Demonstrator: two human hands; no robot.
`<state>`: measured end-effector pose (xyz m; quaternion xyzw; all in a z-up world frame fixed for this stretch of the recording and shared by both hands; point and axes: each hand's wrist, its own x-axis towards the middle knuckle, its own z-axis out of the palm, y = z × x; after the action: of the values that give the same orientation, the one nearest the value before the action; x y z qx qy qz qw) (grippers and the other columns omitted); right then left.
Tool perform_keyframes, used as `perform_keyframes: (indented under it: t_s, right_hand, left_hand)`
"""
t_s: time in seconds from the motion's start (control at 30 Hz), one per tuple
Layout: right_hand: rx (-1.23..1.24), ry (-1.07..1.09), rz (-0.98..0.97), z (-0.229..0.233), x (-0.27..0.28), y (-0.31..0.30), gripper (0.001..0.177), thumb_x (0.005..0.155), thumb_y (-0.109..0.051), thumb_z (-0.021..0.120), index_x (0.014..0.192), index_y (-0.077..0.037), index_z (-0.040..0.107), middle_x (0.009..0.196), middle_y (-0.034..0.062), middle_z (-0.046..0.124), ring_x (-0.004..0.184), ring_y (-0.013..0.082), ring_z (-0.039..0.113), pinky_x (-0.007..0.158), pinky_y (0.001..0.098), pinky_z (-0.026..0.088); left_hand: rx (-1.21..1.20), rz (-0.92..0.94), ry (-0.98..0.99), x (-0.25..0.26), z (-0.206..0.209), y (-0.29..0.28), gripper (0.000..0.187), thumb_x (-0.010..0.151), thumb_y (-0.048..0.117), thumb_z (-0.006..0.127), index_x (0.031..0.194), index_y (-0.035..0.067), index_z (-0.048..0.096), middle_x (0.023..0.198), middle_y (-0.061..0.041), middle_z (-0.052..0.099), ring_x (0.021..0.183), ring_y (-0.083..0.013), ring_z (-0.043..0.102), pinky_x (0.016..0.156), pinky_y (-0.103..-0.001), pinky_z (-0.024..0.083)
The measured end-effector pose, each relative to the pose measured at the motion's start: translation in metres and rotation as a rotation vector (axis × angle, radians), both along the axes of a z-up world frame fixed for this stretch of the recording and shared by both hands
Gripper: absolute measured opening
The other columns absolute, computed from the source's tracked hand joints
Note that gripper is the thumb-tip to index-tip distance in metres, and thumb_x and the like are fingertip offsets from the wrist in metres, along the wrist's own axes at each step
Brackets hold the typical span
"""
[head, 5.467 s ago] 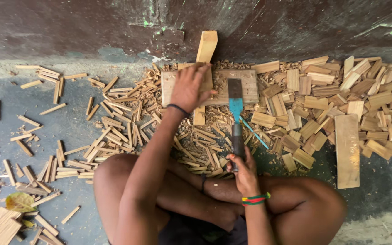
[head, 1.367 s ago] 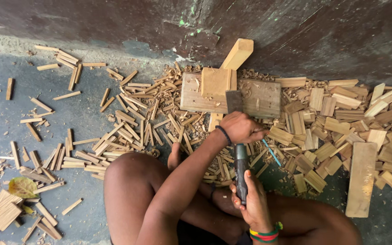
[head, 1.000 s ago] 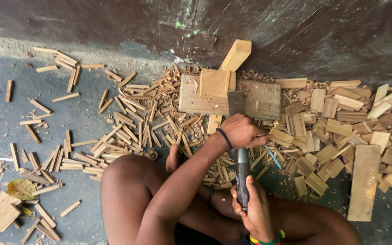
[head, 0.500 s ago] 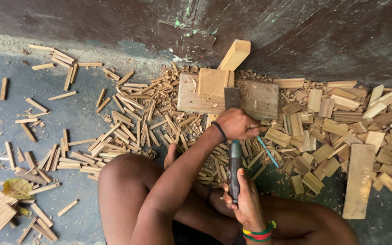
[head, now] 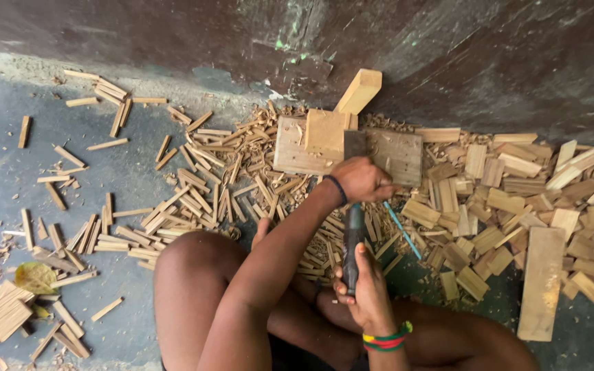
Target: The person sits on the floor and carves a small wooden block using a chisel and a mallet. They repeatedly strike the chisel to shape the wood, creating wood shavings that accumulate around the work area.
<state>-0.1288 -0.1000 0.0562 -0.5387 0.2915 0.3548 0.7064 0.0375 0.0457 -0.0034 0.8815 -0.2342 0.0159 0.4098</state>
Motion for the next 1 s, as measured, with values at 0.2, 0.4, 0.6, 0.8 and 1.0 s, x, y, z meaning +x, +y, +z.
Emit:
perform_keyframes:
  t_s: [0.2, 0.4, 0.6, 0.8, 1.0]
  right_hand:
    - [-0.043, 0.014, 0.023, -0.001, -0.012, -0.003, 0.035, 0.099, -0.051, 0.050, 0.109, -0.018, 0.051, 0.070, 0.0076, 0.057, 0.045, 0.0131, 0.050, 0.034, 0.0213, 0.030]
    - [-0.004, 0.054, 0.009, -0.011, 0.013, 0.012, 0.037, 0.097, -0.053, 0.051, 0.107, -0.018, 0.054, 0.069, 0.0064, 0.057, 0.044, 0.0134, 0.050, 0.033, 0.0215, 0.029]
    - [0.026, -0.009, 0.021, -0.042, 0.017, 0.023, 0.041, 0.098, -0.055, 0.052, 0.106, -0.015, 0.051, 0.070, 0.0066, 0.057, 0.045, 0.0138, 0.050, 0.034, 0.0227, 0.030]
    - [0.155, -0.052, -0.044, -0.054, 0.021, 0.000, 0.049, 0.098, -0.059, 0.051, 0.113, -0.012, 0.056, 0.070, 0.0040, 0.056, 0.045, 0.0090, 0.044, 0.034, 0.0198, 0.030]
    - [0.272, -0.138, -0.237, -0.054, 0.016, -0.051, 0.047, 0.097, -0.059, 0.051, 0.114, -0.015, 0.055, 0.072, 0.0019, 0.054, 0.047, 0.0077, 0.045, 0.035, 0.0191, 0.031]
  left_hand:
    - [-0.042, -0.030, -0.004, -0.008, -0.019, -0.003, 0.032, 0.094, 0.048, 0.064, 0.092, 0.021, 0.082, 0.078, -0.009, 0.076, 0.068, -0.0309, 0.072, 0.067, -0.045, 0.058]
    - [0.069, -0.057, 0.027, 0.025, -0.028, 0.003, 0.037, 0.095, 0.050, 0.060, 0.085, 0.021, 0.080, 0.074, -0.010, 0.074, 0.063, -0.0322, 0.070, 0.064, -0.045, 0.057]
    - [0.130, -0.034, -0.030, 0.026, -0.028, 0.007, 0.042, 0.095, 0.049, 0.058, 0.070, 0.020, 0.074, 0.065, -0.007, 0.072, 0.059, -0.0300, 0.069, 0.066, -0.045, 0.057]
    - [0.202, 0.033, -0.194, 0.007, -0.012, 0.000, 0.042, 0.101, 0.049, 0.059, 0.075, 0.020, 0.076, 0.063, -0.006, 0.072, 0.053, -0.0252, 0.066, 0.058, -0.041, 0.056]
    - [0.161, 0.198, -0.500, -0.024, -0.013, 0.065, 0.017, 0.095, 0.031, 0.068, 0.090, 0.017, 0.076, 0.080, -0.006, 0.075, 0.073, -0.0248, 0.069, 0.062, -0.038, 0.057]
